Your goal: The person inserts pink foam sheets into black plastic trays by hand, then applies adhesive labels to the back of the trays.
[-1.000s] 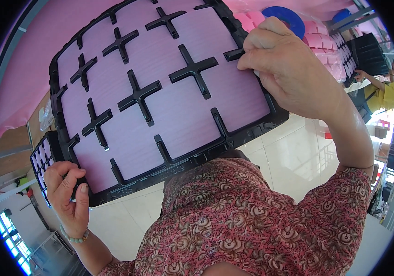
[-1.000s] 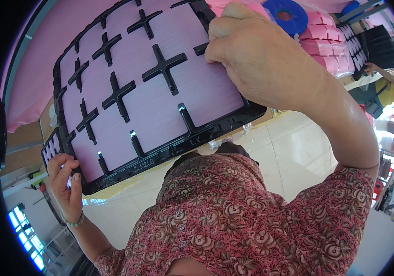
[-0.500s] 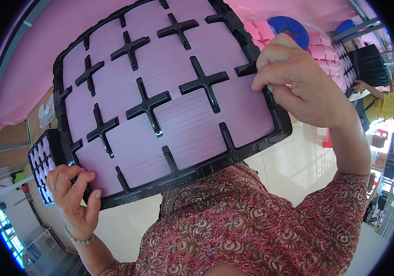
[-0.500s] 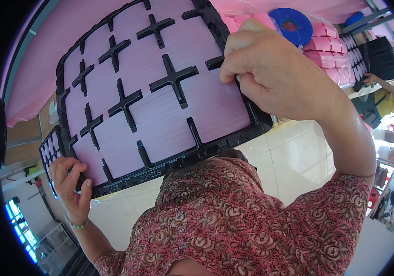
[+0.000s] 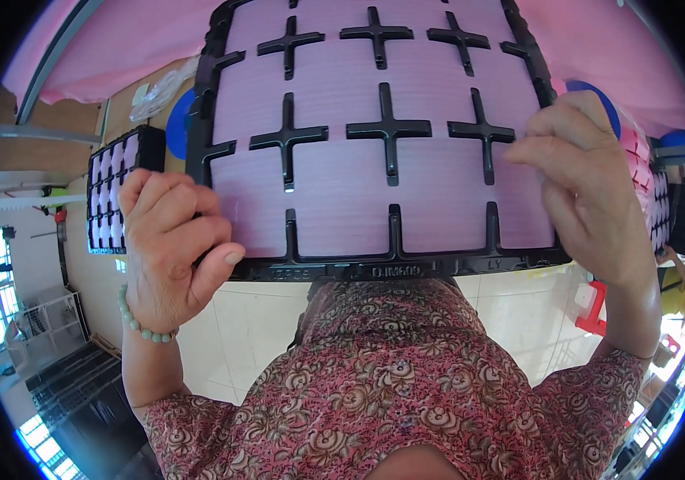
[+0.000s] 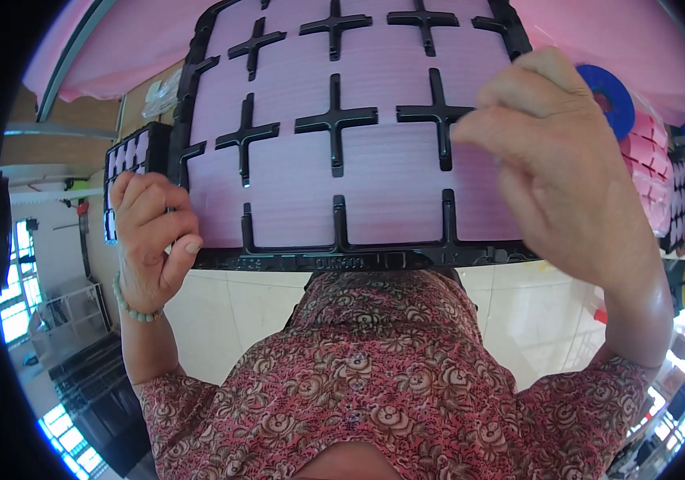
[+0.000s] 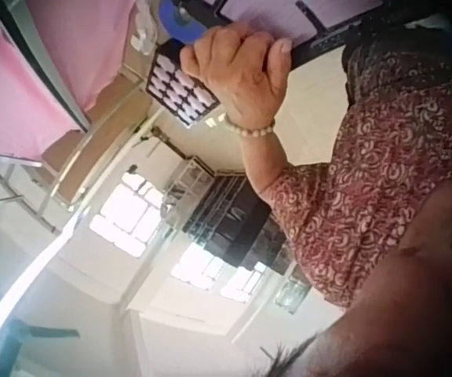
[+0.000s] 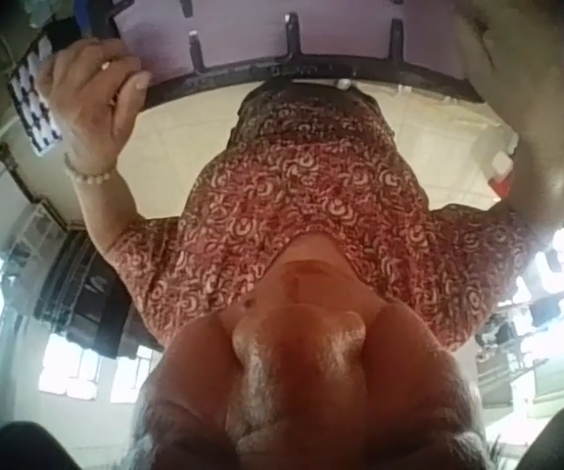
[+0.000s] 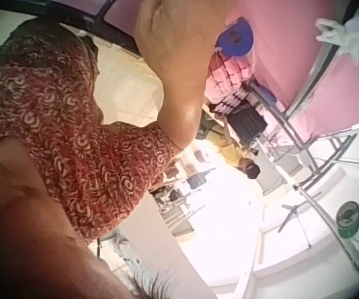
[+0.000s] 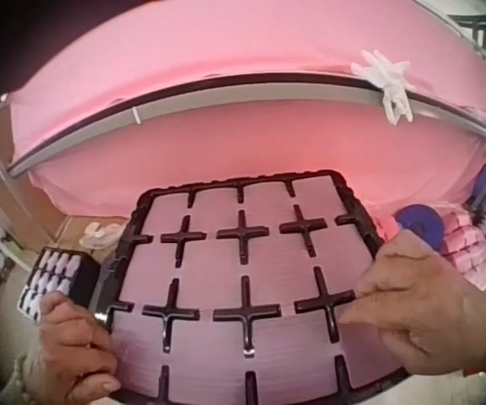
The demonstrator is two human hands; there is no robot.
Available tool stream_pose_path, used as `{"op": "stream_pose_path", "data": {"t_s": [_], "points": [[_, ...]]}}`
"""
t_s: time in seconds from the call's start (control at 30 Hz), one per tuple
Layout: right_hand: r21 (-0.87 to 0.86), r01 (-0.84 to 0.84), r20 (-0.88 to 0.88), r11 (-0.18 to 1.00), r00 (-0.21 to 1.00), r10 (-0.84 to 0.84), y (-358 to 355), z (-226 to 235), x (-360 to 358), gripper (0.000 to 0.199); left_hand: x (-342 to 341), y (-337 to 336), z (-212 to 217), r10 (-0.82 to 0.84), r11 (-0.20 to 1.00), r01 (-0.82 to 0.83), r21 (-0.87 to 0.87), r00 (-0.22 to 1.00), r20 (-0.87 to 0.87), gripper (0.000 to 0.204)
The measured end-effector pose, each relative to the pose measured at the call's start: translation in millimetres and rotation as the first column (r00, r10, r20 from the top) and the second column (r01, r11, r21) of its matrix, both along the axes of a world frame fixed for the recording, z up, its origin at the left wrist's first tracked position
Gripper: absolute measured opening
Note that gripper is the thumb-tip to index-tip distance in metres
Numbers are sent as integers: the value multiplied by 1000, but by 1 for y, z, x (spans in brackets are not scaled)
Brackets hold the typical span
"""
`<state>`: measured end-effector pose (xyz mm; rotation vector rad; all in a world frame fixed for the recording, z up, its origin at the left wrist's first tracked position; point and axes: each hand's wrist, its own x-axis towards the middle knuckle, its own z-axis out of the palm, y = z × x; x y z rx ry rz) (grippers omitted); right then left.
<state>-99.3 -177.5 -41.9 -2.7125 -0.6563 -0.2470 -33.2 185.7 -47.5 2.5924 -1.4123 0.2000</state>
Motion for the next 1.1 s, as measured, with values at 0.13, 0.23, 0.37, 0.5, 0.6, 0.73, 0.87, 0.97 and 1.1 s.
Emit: {"op": "stream_pose_path", "data": {"t_s": [0.13,0.23,0.37,0.5,0.6,0.73,0.87,0.97,1.1], "points": [[12,-155,67,988,986,154,30,-13,16,37,10,-8,6,-78,994,76,-76,996,-35,33],[-16,-181,21,983,983,181,36,-19,14,37,11,-19,4,-113,993,108,-50,988,-108,33],[50,-270,-117,962,954,274,23,-12,23,30,9,-15,6,-99,995,103,8,971,-217,41],[-6,-59,105,998,993,60,-8,-9,72,42,27,-19,26,-111,990,136,46,929,-354,45],[1,165,242,986,957,-161,-52,-29,122,44,61,-38,29,-193,980,172,-95,934,-301,41],[-71,245,147,967,961,-233,-69,-41,153,46,109,-57,28,-139,985,107,-136,957,-253,31],[39,316,-74,948,947,-313,-68,-32,171,45,144,-57,1,-55,997,44,-60,978,-202,29],[52,426,41,903,903,-428,-69,-27,171,46,154,-60,-2,-43,999,47,25,986,-164,32],[-208,431,54,878,901,-430,-66,-31,165,49,160,-58,-6,-50,995,60,78,991,-121,31]]}}
